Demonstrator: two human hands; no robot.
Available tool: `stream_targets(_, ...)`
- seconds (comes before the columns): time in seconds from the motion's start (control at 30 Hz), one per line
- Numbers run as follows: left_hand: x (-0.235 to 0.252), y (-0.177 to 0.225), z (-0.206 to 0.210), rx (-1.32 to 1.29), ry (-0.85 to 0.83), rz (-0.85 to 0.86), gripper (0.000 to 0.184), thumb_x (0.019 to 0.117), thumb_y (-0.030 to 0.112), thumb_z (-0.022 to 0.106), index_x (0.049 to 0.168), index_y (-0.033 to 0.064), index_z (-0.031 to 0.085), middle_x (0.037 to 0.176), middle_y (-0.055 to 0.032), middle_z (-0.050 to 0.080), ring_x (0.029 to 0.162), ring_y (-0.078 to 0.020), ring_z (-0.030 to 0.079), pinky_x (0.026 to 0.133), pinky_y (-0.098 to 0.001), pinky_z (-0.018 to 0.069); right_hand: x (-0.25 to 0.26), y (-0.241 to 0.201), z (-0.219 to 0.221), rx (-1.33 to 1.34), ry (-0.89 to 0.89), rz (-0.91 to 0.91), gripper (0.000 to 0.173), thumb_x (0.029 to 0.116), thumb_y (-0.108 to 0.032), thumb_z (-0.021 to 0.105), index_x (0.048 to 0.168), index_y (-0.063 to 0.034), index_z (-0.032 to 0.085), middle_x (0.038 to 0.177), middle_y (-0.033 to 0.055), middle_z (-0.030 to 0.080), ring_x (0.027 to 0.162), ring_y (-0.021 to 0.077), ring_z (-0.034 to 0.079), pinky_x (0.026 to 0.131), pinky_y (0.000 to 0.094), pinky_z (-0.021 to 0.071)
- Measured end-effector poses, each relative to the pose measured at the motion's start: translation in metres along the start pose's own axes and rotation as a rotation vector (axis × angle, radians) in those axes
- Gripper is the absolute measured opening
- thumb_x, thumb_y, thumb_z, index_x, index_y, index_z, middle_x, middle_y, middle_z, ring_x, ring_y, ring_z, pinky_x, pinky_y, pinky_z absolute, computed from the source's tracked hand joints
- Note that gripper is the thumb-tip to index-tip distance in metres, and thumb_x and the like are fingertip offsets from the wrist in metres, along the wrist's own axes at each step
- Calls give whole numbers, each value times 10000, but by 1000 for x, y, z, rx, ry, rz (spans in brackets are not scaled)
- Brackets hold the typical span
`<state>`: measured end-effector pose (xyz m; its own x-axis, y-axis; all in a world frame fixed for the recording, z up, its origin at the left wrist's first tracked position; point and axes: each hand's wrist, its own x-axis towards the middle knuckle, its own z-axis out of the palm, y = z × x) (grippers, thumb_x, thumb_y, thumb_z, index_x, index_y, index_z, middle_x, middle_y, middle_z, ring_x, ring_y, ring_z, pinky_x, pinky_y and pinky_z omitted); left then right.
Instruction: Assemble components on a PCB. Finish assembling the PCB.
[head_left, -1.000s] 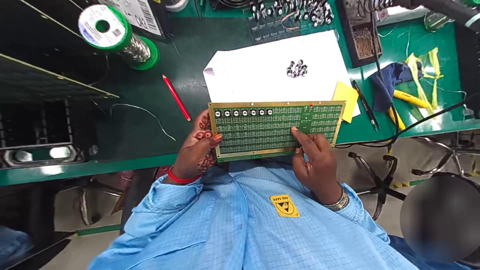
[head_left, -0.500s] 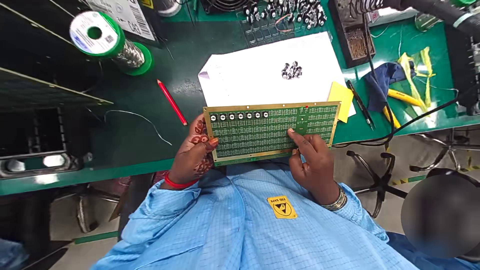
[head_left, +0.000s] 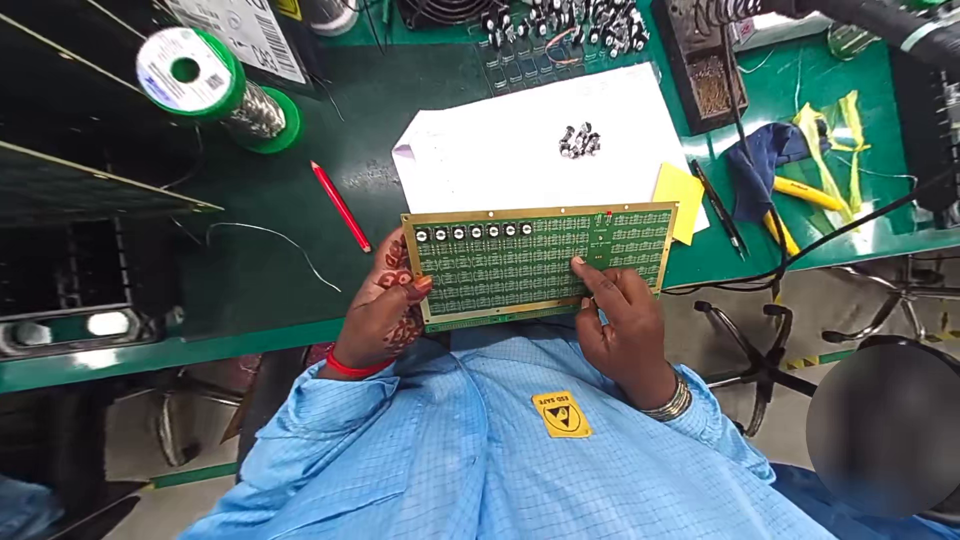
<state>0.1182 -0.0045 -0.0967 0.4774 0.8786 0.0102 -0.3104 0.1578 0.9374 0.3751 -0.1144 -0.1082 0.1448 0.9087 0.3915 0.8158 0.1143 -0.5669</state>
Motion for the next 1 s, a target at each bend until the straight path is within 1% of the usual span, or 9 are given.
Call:
stream_targets(0.13,0,0,-1,-3,-25,9,496,958,-1,475,1407,208,466,1244,111,673,1122,-46,656,983,-252,547,-1,0,1,13,4,3,419,923,-110,492,1263,-78,734,834,120,614,755,201,570,660,297,465)
stream_targets(0.37,0,0,-1,7,-12,4,507,949,-6,465,1419,184,447,1237,96,674,1109,-53,661,976,-258,553,1,0,0,19,-3,2,414,928,-111,492,1262,-69,733,846,127,620,755,200,572,659,297,470)
stream_targets(0.47,0,1,0,20,-9,-6,493,962,10,473,1413,210,469,1232,118,675,1109,-35,656,978,-246,549,0,1,0,14,-7,12,410,925,-115,499,1258,-73,735,861,135,625,758,209,579,656,309,478)
stream_targets(0.57,1,2,0,9,-18,-18,492,971,21,469,1428,202,452,1237,110,673,1103,-40,661,973,-253,555,0,0,-1,-3,-14,8,408,935,-122,495,1263,-73,732,863,136,617,767,213,577,667,311,475)
stream_targets(0.7,0,2,-2,-46,-34,-64,517,969,3,466,1444,202,413,1218,91,680,1068,-57,677,945,-271,573,0,1,-1,-21,-16,-19,391,953,-127,494,1259,-59,728,875,159,623,778,235,587,675,327,479)
stream_targets(0.8,0,0,-4,-57,-56,-65,526,964,-4,454,1451,181,386,1218,73,676,1072,-67,675,947,-284,573,0,3,-1,-23,-19,-22,394,955,-130,494,1266,-60,725,874,161,616,782,233,581,674,318,470)
stream_targets(0.87,1,0,-4,-61,-68,-57,529,962,-10,454,1453,179,396,1229,69,672,1078,-69,672,950,-285,570,-1,4,-1,-15,-13,-29,391,954,-124,497,1262,-50,725,874,164,614,782,227,579,673,303,471)
stream_targets(1.0,1,1,-5,-74,-83,-62,536,956,-18,453,1456,163,384,1249,61,654,1087,-70,664,959,-289,564,-1,4,-1,-11,-13,-30,393,959,-126,496,1272,-45,719,888,183,623,786,240,583,674,313,467)
